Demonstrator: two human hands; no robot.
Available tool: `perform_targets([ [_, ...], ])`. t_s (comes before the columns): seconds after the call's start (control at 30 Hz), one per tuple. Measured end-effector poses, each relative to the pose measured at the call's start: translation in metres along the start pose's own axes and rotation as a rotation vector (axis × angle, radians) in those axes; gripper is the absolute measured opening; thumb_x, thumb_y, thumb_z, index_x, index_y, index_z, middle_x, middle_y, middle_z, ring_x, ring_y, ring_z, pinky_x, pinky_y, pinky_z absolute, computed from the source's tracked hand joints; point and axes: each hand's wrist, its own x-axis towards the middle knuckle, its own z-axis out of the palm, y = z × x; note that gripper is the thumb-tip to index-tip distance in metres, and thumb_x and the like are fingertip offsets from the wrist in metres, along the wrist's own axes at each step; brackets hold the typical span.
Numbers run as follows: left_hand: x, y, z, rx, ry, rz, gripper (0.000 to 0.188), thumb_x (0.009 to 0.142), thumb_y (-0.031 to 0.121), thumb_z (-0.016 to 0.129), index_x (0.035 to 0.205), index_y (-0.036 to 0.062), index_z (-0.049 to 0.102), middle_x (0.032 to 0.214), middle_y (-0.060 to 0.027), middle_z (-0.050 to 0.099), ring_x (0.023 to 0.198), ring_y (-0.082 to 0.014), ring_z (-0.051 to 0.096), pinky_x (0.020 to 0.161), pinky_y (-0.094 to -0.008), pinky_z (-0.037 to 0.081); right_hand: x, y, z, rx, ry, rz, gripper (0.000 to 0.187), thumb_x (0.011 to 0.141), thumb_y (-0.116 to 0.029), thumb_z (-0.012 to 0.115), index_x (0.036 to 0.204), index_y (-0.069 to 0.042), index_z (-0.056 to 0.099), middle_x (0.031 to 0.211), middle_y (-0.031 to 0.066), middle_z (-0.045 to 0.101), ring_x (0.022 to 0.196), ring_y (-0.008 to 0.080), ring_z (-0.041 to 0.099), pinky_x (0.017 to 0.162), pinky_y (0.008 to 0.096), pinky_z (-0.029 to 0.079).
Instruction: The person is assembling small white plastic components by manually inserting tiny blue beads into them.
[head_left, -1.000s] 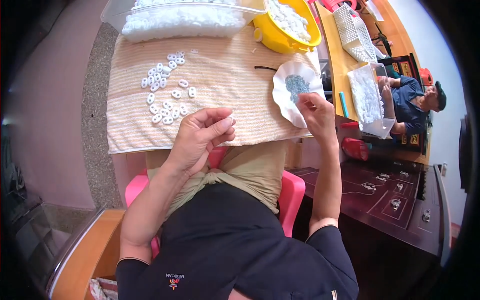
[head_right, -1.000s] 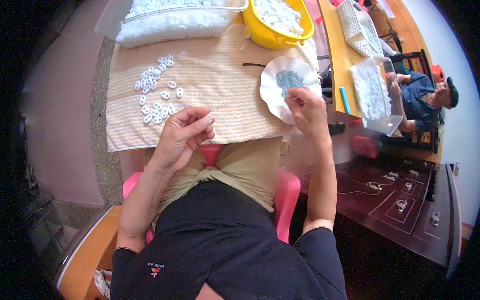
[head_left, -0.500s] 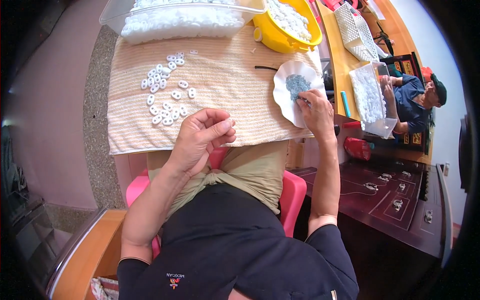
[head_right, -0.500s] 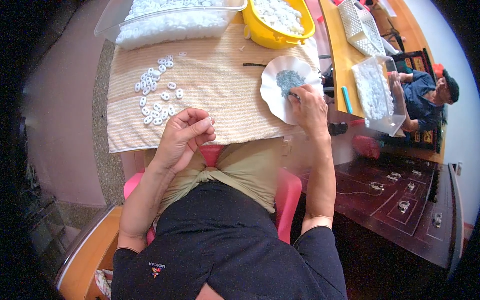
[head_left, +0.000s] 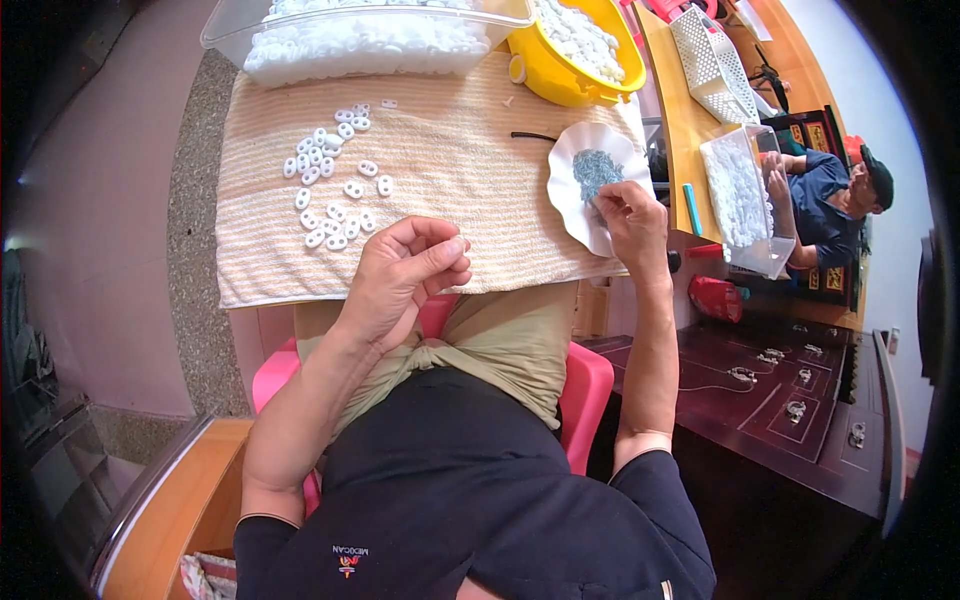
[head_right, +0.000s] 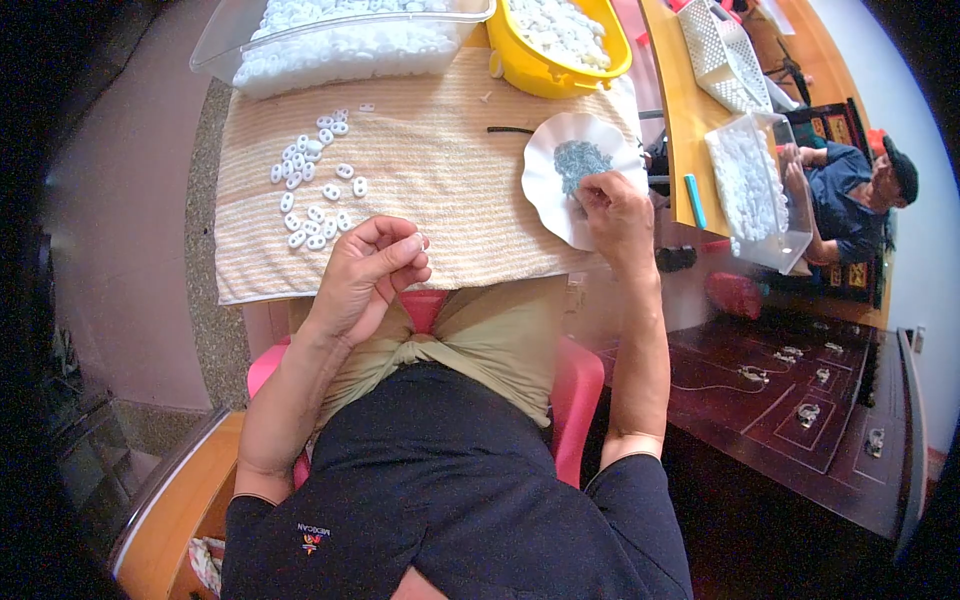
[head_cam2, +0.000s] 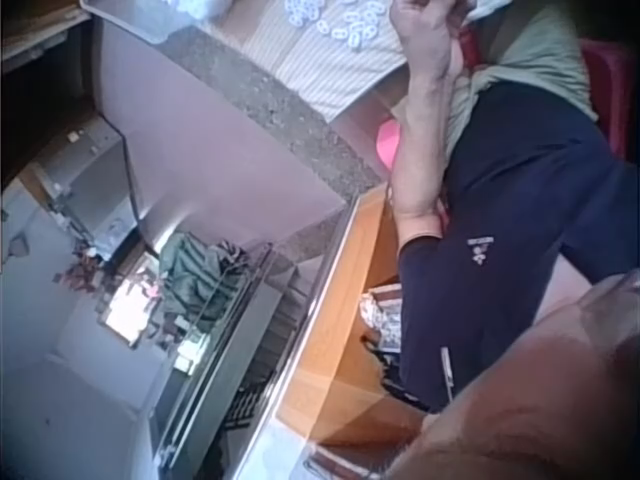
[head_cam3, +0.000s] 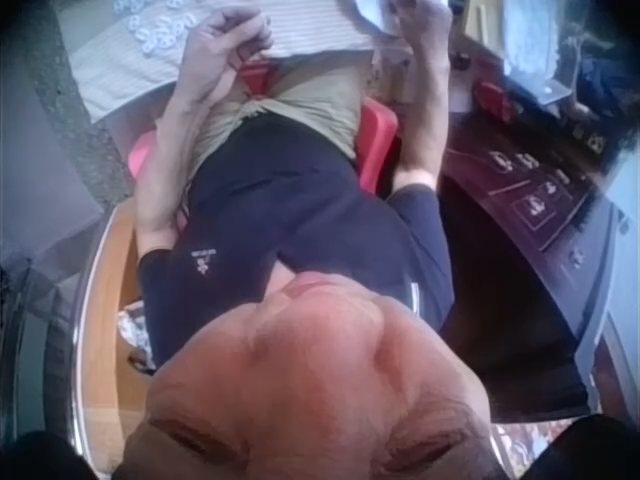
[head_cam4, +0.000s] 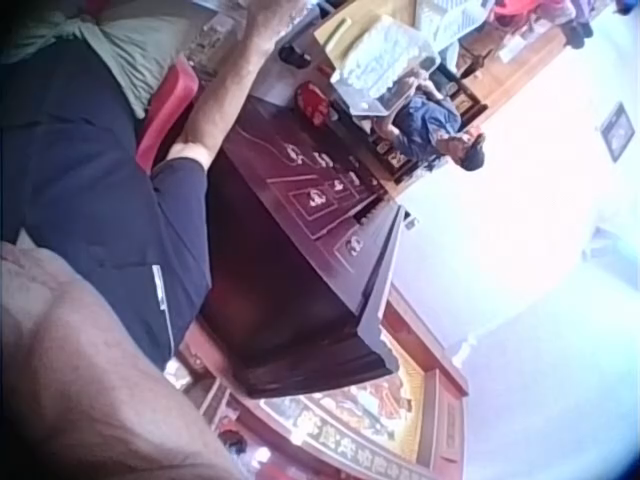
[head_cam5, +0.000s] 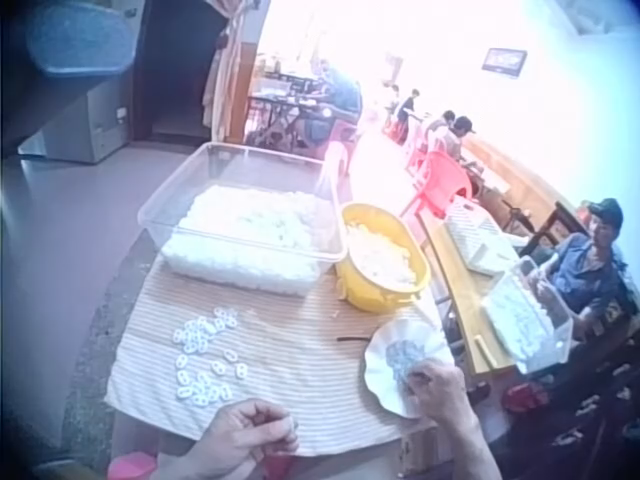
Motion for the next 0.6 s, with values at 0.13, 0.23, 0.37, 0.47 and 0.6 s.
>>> perform_targets([
  [0.13,0.0,0.0,0.0,-0.003,-0.002,-0.001,0.011,0.088,0.005,0.064,0.098,0.0032,0.061,0.09,-0.0071,0.066,0.078,-0.0125,0.066,0.073,-0.0267,0.058,-0.001,0.013,0.005,0.101,0.034,-0.026,0.012,0.079,-0.003,0.071,0.09,-0.001,0.066,0.076,0.0084,0.067,0.066,0.0122,0.063,0.062,0.0257,0.05],
  [0.23,0.001,-0.001,-0.001,-0.013,-0.009,0.002,0.011,0.088,0.004,0.064,0.099,0.0034,0.062,0.09,-0.0072,0.067,0.078,-0.0127,0.066,0.073,-0.0268,0.058,-0.001,0.018,0.006,0.14,0.055,-0.005,0.013,0.078,-0.004,0.071,0.09,-0.001,0.067,0.075,0.0092,0.067,0.065,0.0128,0.062,0.062,0.026,0.05],
  [0.37,0.0,-0.003,-0.001,-0.012,-0.008,-0.006,0.012,0.088,0.004,0.064,0.1,0.0035,0.063,0.09,-0.0073,0.067,0.078,-0.013,0.066,0.073,-0.0267,0.058,0.0,0.021,0.006,0.22,0.089,0.029,0.014,0.08,-0.005,0.071,0.092,0.0,0.068,0.074,0.0081,0.066,0.062,0.0113,0.058,0.06,0.0249,0.048],
  [0.47,0.0,-0.005,-0.001,-0.004,-0.004,-0.008,0.014,0.088,0.004,0.064,0.102,0.003,0.063,0.091,-0.0074,0.067,0.078,-0.0129,0.066,0.073,-0.0264,0.058,-0.001,0.015,0.006,0.385,0.126,0.098,0.013,0.082,-0.006,0.071,0.093,0.001,0.068,0.074,0.0031,0.066,0.062,0.0079,0.055,0.059,0.0214,0.046],
  [0.6,0.0,-0.005,0.001,0.009,0.002,-0.017,0.014,0.088,0.004,0.064,0.102,0.0023,0.063,0.091,-0.0069,0.067,0.078,-0.0126,0.066,0.073,-0.0262,0.057,-0.003,-0.004,0.006,0.508,0.154,0.178,0.013,0.083,-0.005,0.071,0.093,0.003,0.067,0.076,0.0011,0.065,0.064,0.0066,0.056,0.059,0.0199,0.047],
])
